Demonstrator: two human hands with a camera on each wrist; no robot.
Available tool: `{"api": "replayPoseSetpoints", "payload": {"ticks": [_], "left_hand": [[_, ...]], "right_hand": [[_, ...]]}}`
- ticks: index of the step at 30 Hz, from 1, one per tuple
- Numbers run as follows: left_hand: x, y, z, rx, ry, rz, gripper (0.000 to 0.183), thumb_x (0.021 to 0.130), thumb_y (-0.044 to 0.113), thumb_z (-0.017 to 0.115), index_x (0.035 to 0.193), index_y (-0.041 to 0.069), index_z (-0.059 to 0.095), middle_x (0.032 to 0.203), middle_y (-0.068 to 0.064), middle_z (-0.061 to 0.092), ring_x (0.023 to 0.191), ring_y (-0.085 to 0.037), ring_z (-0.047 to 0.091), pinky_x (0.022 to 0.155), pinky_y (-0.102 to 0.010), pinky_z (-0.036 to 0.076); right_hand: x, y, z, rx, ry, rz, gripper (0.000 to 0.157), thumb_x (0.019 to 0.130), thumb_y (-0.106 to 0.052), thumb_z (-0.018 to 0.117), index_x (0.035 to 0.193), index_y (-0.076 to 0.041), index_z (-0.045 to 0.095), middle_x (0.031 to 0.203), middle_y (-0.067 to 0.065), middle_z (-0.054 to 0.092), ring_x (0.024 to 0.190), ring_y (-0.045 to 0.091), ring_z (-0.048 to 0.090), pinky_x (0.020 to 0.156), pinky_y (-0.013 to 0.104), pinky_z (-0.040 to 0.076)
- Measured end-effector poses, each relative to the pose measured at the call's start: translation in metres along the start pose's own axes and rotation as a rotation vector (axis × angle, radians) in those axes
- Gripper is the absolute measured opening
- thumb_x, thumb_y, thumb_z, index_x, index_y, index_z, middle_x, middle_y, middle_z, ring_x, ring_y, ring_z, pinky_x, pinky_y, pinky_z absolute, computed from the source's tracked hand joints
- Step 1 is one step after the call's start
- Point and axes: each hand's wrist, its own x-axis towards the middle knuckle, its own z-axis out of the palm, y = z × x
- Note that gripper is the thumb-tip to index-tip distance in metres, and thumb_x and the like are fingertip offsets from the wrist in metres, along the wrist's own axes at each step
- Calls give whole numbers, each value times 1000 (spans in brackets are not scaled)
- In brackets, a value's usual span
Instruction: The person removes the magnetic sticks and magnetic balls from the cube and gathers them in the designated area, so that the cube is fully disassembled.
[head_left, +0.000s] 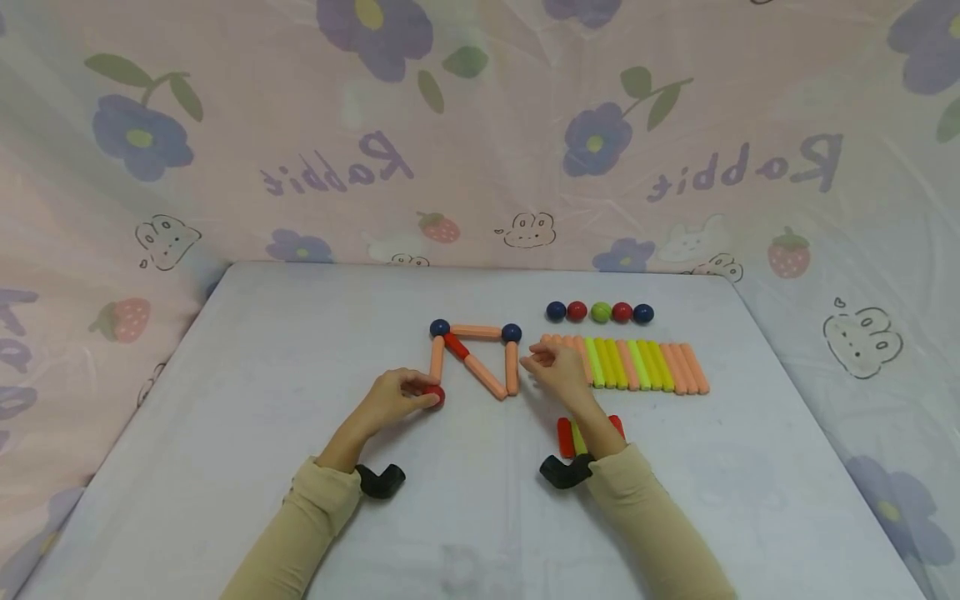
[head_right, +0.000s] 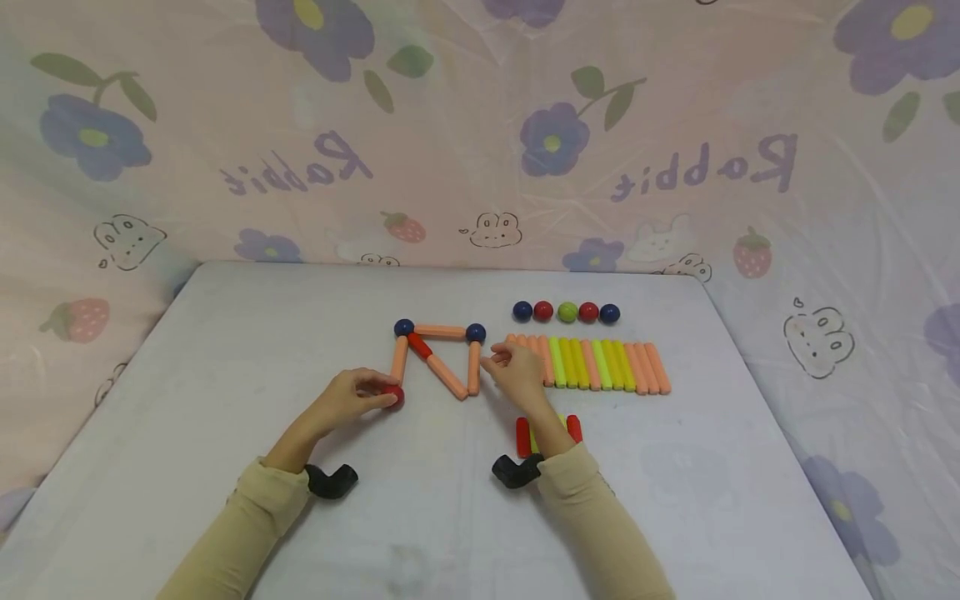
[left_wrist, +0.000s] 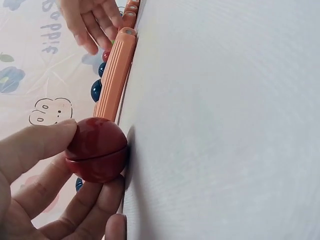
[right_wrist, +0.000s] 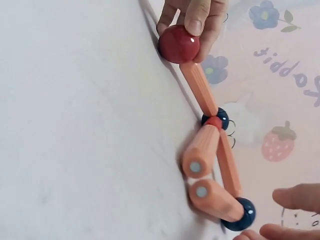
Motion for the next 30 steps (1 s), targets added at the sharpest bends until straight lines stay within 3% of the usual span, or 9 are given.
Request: {"api": "replayPoseSetpoints", "payload": {"ticks": [5, 15, 22, 27, 30], "left_hand": [[0, -2, 0, -8, 0, -16, 29, 87, 16, 70, 114, 6, 70, 108, -14, 69, 99, -23, 63, 79, -24, 49], [1, -4, 0, -19, 15, -24, 28, 87, 16, 71, 113, 7, 70, 106, -14, 70, 100, -24, 64, 87, -35, 52], [0, -3, 0, -22, 12, -12, 29, 87, 16, 71, 114, 6, 70, 107, -14, 70, 100, -24, 64, 88, -36, 53], [0, -2, 0, -26, 13, -10, 29, 87, 15, 70, 113, 5, 70, 106, -15, 70, 98, -24, 64, 85, -32, 52], [0, -2, 1, -26, 13, -6, 28, 87, 15, 70, 113, 4, 70, 105, -16, 70, 98, -23, 64, 84, -30, 52]], "right_hand": [[9, -5, 13, 24, 18, 30, 36, 88, -14, 65, 118, 7, 62, 104, 24, 69, 85, 31, 67, 61, 19, 50], [17, -14, 33, -91, 121, -8, 44, 88, -17, 62, 121, 11, 56, 90, 21, 71, 78, 26, 65, 67, 30, 52], [21, -15, 36, -142, 130, 41, 44, 90, -20, 60, 123, 10, 58, 88, 17, 71, 75, 21, 61, 60, 21, 43], [21, -15, 37, -163, 142, 21, 38, 92, -20, 57, 116, 9, 64, 83, 15, 70, 69, 19, 59, 54, 18, 37], [22, -14, 37, -175, 147, 5, 27, 93, -18, 56, 96, 6, 69, 65, 7, 60, 57, 14, 50, 48, 17, 30]]}}
